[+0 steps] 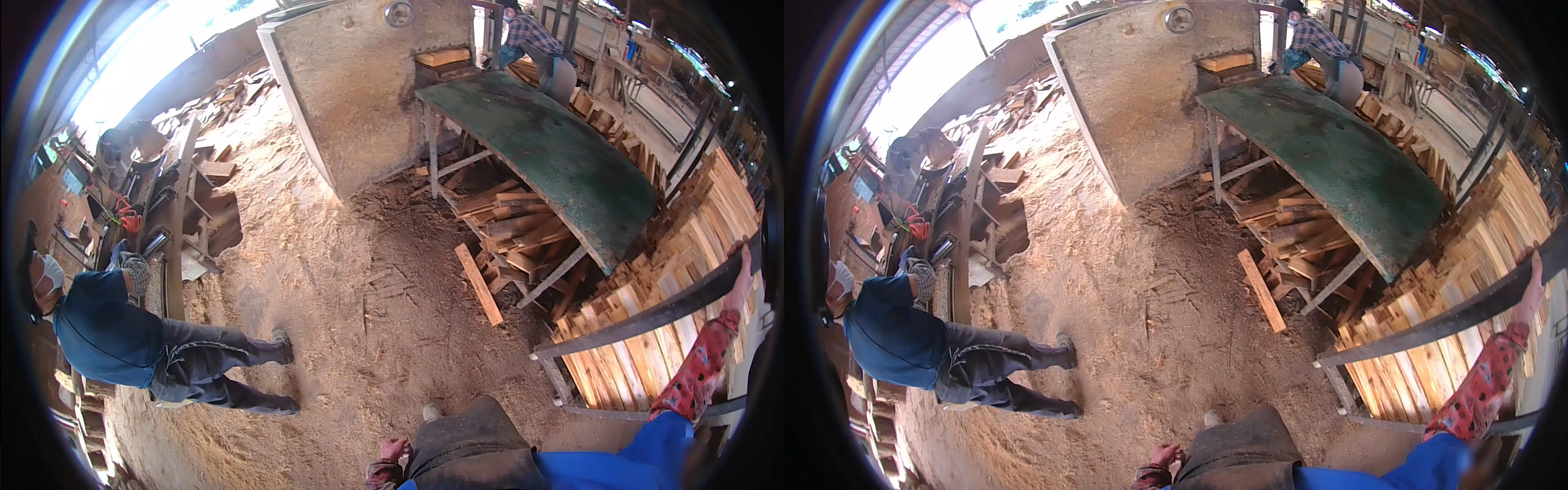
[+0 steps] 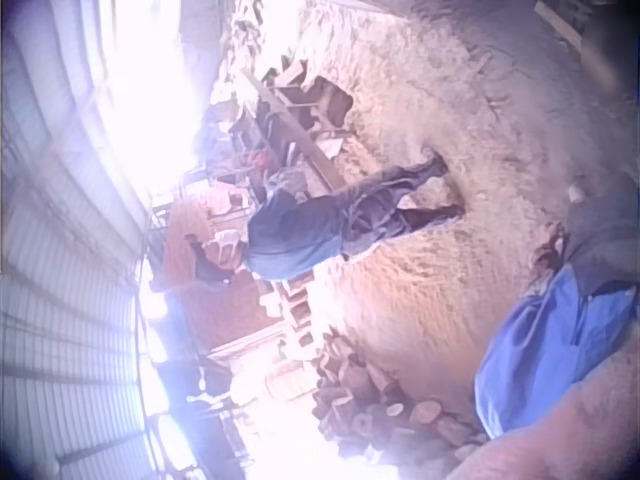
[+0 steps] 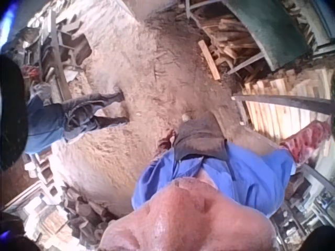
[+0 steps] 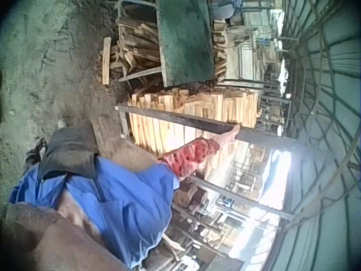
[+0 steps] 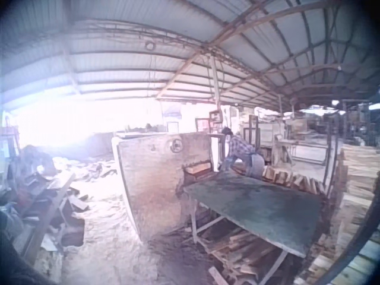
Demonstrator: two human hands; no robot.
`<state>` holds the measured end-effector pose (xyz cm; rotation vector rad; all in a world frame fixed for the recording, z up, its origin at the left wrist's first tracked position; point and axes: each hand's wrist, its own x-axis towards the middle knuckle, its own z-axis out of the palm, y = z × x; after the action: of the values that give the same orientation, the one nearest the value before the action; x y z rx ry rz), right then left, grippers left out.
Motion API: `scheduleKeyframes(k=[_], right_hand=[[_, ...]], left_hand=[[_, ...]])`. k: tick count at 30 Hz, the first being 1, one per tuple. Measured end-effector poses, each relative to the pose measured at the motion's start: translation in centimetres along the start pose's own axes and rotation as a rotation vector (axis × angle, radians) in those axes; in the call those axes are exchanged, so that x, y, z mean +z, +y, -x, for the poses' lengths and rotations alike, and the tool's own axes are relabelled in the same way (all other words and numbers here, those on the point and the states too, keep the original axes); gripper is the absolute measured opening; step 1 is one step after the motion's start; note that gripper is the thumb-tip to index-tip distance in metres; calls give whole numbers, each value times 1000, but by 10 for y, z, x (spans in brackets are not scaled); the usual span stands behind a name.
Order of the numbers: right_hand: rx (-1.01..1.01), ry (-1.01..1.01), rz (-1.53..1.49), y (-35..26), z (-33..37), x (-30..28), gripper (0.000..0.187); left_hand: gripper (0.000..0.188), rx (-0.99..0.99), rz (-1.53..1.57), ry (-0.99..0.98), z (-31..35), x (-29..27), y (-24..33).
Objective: The person walks through a lumber workshop and begins stacking processed wooden planks. They pick up planks from a conveyor table and arrange them into a pile, occasionally moving to a different area to place the wood.
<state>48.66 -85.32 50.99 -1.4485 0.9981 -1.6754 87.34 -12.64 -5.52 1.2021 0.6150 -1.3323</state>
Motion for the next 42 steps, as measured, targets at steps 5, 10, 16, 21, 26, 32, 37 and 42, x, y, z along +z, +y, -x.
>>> scheduleKeyframes(k=[5,10,16,21,26,32,37,42], right_hand=[[-93,-51,16,-1,-3,-13,39],[-136,32,29,-12,11,-1,31],[131,278,252,-64,61,70,33],[-184,168,97,-20,41,6,31],[-69,266,-75,-12,52,-36,42],[89,646,177,-19,79,3,57],[-135,881,1039,5,121,47,69],[-397,653,1679,61,168,111,65]], left_hand=[[15,19,-364,273,9,38,27],[21,-56,-111,26,-3,60,64],[13,-48,-231,43,-32,71,122],[14,-37,-414,145,-72,108,189],[19,71,-550,87,-104,168,265],[21,237,-536,-62,-121,194,329],[21,103,-651,142,-109,202,373],[20,-6,-756,247,-108,184,399]])
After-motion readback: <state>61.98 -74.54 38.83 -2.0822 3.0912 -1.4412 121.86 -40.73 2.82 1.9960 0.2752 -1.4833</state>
